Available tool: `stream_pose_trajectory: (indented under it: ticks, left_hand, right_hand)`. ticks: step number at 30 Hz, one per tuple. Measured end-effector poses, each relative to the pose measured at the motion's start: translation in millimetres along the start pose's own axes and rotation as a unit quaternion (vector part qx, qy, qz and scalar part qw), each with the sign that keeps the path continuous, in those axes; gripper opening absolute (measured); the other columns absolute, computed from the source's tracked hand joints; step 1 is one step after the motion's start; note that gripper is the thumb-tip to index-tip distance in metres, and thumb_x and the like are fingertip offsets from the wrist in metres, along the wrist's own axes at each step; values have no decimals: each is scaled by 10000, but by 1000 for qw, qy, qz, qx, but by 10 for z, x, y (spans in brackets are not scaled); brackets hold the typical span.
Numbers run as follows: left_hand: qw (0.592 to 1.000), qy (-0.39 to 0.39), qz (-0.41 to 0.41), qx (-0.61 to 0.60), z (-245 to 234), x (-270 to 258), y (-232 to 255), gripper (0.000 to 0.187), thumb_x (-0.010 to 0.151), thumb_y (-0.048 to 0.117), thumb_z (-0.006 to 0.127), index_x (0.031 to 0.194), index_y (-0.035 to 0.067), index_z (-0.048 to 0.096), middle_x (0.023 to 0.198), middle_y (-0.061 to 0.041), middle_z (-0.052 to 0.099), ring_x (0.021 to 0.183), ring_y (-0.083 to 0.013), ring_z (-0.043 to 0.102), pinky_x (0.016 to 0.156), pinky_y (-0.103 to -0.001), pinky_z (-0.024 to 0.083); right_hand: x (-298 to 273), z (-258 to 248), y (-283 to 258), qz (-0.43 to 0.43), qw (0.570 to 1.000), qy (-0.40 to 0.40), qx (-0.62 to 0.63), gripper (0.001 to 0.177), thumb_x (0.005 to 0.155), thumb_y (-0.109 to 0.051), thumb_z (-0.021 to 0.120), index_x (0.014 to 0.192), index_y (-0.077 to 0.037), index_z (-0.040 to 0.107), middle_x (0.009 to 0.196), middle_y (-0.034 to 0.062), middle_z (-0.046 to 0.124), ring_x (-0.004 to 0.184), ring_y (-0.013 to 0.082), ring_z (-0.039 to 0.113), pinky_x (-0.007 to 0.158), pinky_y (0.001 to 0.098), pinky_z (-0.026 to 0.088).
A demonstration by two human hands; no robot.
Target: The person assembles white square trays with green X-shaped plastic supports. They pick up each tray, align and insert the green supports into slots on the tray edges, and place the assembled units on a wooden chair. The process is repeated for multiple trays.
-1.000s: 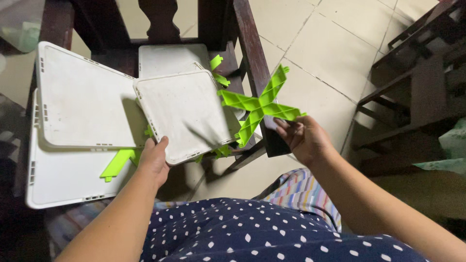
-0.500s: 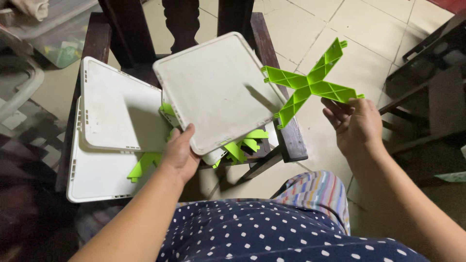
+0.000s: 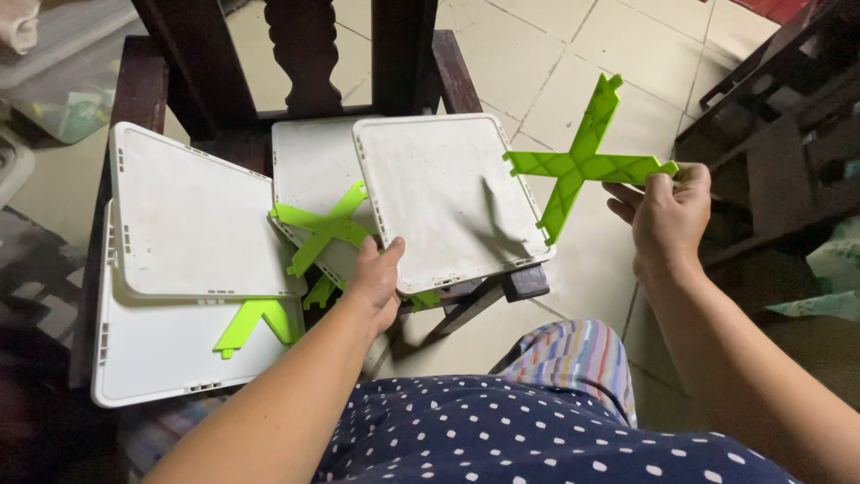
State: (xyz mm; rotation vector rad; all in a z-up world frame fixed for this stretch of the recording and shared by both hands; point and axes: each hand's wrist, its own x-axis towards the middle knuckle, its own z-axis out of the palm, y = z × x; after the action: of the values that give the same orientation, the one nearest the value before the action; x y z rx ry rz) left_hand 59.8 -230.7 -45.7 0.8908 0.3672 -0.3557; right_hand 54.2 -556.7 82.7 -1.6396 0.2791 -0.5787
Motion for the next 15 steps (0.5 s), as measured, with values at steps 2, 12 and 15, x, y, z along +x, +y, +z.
stream_pose_trajectory:
  ticks: [2, 12, 15]
  left_hand:
    - [1000, 11, -23, 1, -16, -33, 14, 340, 975, 171, 566, 1268, 54, 439, 1309, -154, 608, 1185, -294, 640, 971, -494, 557]
    - [930, 96, -81, 345, 46, -269, 160, 845, 940, 350, 677, 1614, 131, 215, 1588, -169, 398, 1411, -313, 452, 1143, -490, 376]
    - [933, 88, -50, 346, 50, -324, 184, 818, 905, 303, 706, 1580, 94, 295, 1522, -182, 502, 1370, -292, 534, 1135, -460, 431]
  right_hand:
    - [-10, 7, 12, -24, 1000, -4, -11, 142, 1062, -42, 436, 1193, -42, 383, 1173, 167, 646, 988, 302, 785, 776, 367, 668]
    - [-181, 74, 93, -20, 999, -33, 9, 154, 1052, -8, 433, 1180, -53, 360, 1174, 164, 627, 992, 310, 781, 781, 353, 669]
    - [-181, 50, 118, -25, 999, -47, 0, 138, 1069, -4, 432, 1188, -46, 376, 1183, 162, 629, 1014, 312, 784, 795, 358, 671]
